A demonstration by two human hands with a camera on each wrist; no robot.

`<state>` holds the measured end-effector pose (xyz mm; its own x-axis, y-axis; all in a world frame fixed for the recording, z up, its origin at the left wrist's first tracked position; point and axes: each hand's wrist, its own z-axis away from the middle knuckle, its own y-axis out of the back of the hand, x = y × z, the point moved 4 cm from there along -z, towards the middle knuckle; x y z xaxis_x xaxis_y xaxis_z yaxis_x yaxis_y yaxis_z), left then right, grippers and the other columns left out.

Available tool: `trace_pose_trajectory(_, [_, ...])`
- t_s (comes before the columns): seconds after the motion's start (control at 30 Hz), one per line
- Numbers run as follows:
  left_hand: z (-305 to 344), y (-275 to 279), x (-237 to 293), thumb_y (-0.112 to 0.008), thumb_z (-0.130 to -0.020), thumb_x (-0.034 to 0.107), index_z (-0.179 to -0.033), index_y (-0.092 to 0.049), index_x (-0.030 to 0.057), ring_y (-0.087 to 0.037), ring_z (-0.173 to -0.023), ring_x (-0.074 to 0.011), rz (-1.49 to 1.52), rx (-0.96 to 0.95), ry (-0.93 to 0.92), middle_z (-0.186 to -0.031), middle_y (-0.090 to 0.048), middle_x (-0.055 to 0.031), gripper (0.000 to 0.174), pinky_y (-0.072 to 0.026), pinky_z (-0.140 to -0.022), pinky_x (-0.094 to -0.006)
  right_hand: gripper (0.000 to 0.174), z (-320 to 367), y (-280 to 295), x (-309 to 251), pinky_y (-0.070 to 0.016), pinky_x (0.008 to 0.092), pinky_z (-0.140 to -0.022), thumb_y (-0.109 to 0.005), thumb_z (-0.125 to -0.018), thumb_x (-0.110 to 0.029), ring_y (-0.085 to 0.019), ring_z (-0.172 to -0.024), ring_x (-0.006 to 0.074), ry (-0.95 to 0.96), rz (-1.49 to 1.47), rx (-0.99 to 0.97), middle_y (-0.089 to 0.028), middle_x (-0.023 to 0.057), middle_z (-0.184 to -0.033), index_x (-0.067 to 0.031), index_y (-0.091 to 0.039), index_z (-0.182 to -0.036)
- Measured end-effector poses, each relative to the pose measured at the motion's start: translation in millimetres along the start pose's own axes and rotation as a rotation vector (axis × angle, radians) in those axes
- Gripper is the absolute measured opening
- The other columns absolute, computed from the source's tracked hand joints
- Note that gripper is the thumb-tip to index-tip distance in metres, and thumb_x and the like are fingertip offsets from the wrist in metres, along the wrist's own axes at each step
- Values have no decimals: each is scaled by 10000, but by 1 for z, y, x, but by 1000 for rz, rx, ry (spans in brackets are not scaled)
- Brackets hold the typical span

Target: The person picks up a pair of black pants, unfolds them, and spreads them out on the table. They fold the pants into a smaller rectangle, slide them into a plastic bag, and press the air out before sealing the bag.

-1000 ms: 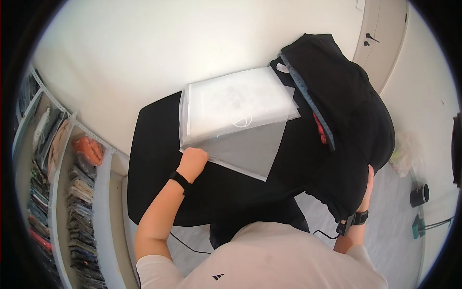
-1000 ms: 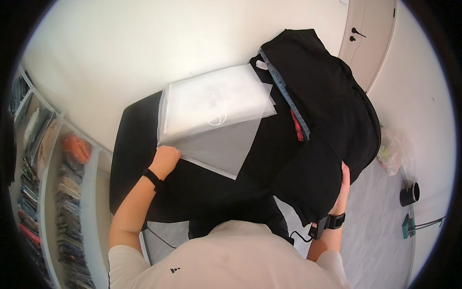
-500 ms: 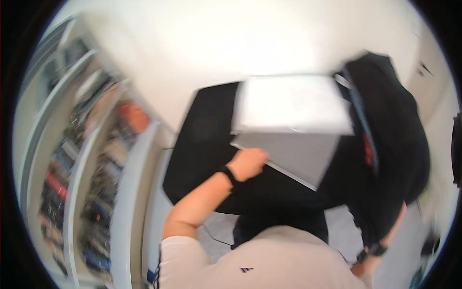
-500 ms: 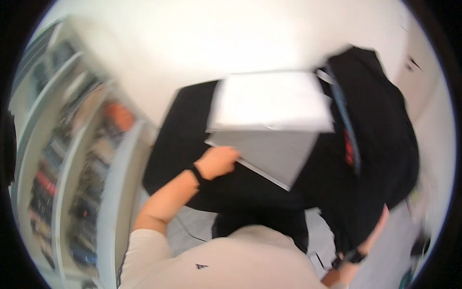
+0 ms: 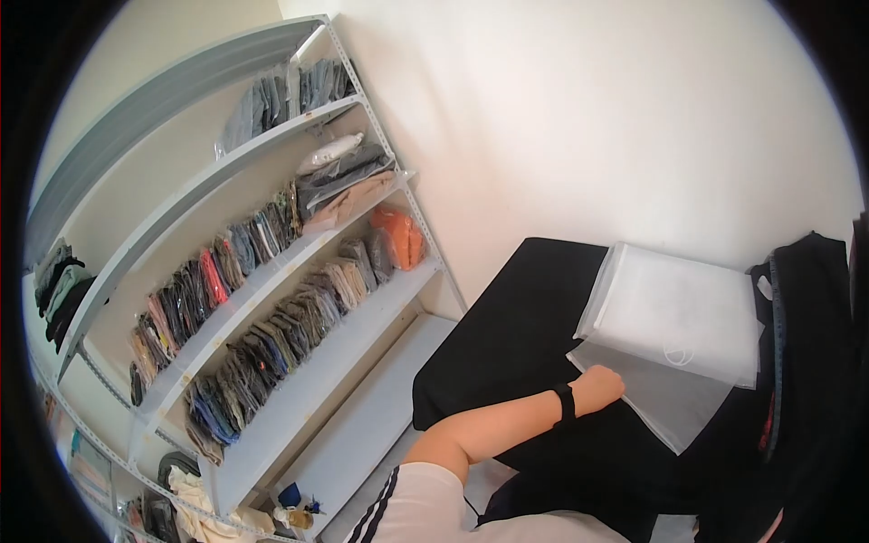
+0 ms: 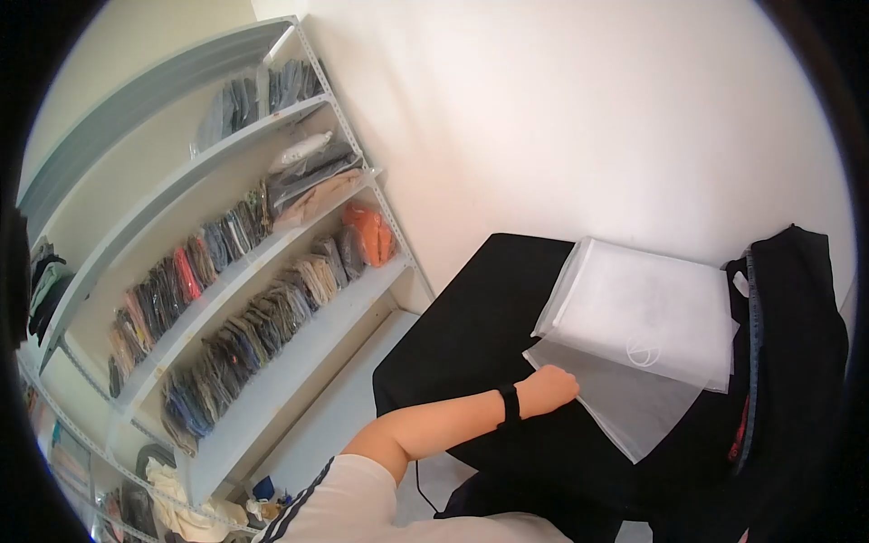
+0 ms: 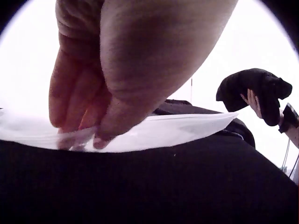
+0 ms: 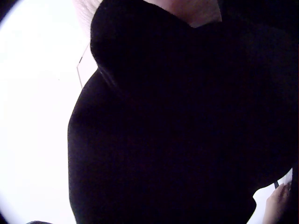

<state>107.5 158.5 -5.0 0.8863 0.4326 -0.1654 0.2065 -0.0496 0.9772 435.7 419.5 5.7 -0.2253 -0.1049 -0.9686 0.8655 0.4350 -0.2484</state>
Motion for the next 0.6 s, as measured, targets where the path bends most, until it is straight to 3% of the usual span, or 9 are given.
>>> trace_pose_trajectory(0.1, [-9,19,9,-596,-750,91,-688,-621,51,-650,-684,-281,0,1,104,-679,-624,-106,78,-507,-578,-378,464,-2,-7,-2,-418,371,-996,-463,-929,-220,-513,-1151,260,-10,-42,-2,-495,154,-1301,-52,-391,-1356])
trace_pose_trajectory(0.23, [-12,48,57,-624,-753,124,-739,-638,53,-649,-689,-289,89,115,47,-681,-621,-98,73,-516,-603,-391,462,4,-7,2,-426,369,-987,-468,-929,-215,-519,-1141,258,-25,-70,-4,-497,155,-1296,-50,-391,-1354])
trace_pose_trajectory(0.33, [-14,40,79,-662,-755,158,-780,-645,53,-648,-736,-296,286,-25,-26,-740,-629,-96,109,-519,-639,-396,461,3,-7,-1,-432,367,-980,-471,-928,-212,-524,-1134,257,-29,-65,-8,-498,155,-1292,-48,-391,-1352])
trace_pose_trajectory(0.43, [-5,24,73,-699,-758,190,-832,-632,44,-605,-912,-294,332,-93,-29,-963,-591,-115,177,-508,-745,-388,460,1,-10,0,-438,366,-973,-475,-928,-208,-528,-1127,256,-33,-79,-13,-500,156,-1288,-47,-391,-1350])
trace_pose_trajectory(0.6, [4,25,66,-672,-776,161,-893,-614,47,-567,-940,-279,394,-63,-113,-992,-555,-92,174,-508,-754,-378,458,-2,-21,3,-448,363,-962,-481,-928,-202,-536,-1115,254,-51,-104,-48,-503,156,-1282,-45,-390,-1348])
